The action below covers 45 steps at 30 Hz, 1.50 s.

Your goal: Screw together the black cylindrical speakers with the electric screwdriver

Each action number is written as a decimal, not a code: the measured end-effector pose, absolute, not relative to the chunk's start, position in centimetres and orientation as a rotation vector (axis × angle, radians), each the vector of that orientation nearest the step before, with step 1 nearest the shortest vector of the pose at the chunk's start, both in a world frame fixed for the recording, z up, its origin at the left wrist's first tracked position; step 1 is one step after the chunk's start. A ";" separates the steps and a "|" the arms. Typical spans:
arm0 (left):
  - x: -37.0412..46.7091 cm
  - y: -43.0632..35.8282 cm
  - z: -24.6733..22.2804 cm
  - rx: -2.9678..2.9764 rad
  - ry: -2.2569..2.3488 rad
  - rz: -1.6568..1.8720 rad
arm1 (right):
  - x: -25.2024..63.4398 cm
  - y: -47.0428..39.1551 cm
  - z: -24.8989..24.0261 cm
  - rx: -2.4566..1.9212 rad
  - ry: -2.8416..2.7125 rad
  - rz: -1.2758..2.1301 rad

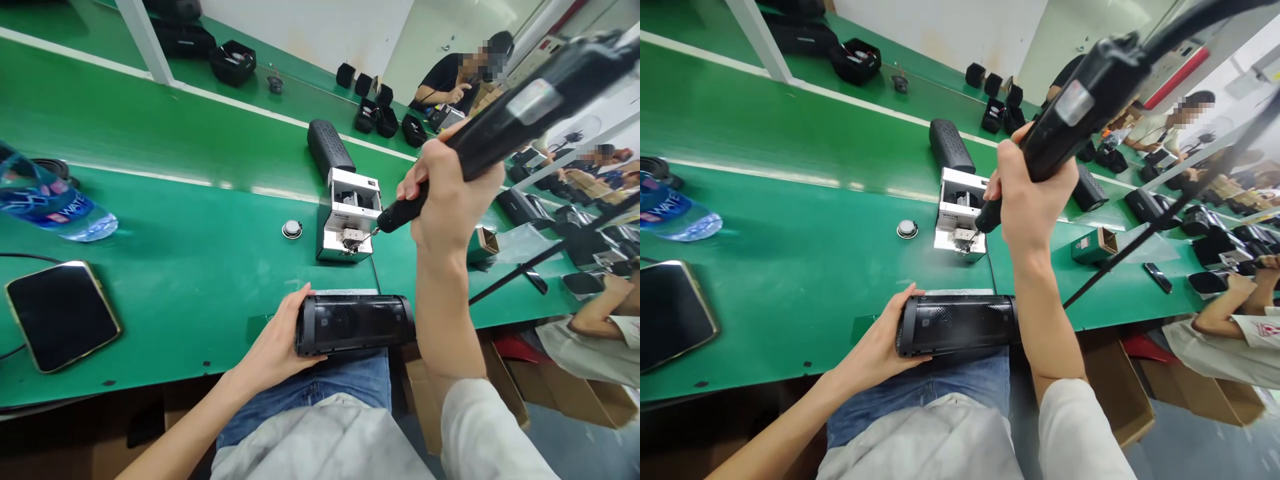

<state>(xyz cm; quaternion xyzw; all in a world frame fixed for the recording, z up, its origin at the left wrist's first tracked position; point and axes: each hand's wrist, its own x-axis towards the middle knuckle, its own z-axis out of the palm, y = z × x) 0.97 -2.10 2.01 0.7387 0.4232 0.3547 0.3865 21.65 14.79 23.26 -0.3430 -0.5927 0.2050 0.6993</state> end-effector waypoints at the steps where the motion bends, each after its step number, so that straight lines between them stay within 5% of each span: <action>1: 1.0 -2.1 2.1 1.878 1.081 0.905 | 21.7 14.7 23.5 -0.741 -1.323 0.431; 36: 1.1 -2.2 1.2 1.939 1.059 0.946 | 16.1 5.4 27.0 -0.708 -1.313 0.766; 45: 1.2 -2.0 1.7 1.960 1.048 0.982 | 14.7 6.2 23.9 -0.595 -1.396 0.845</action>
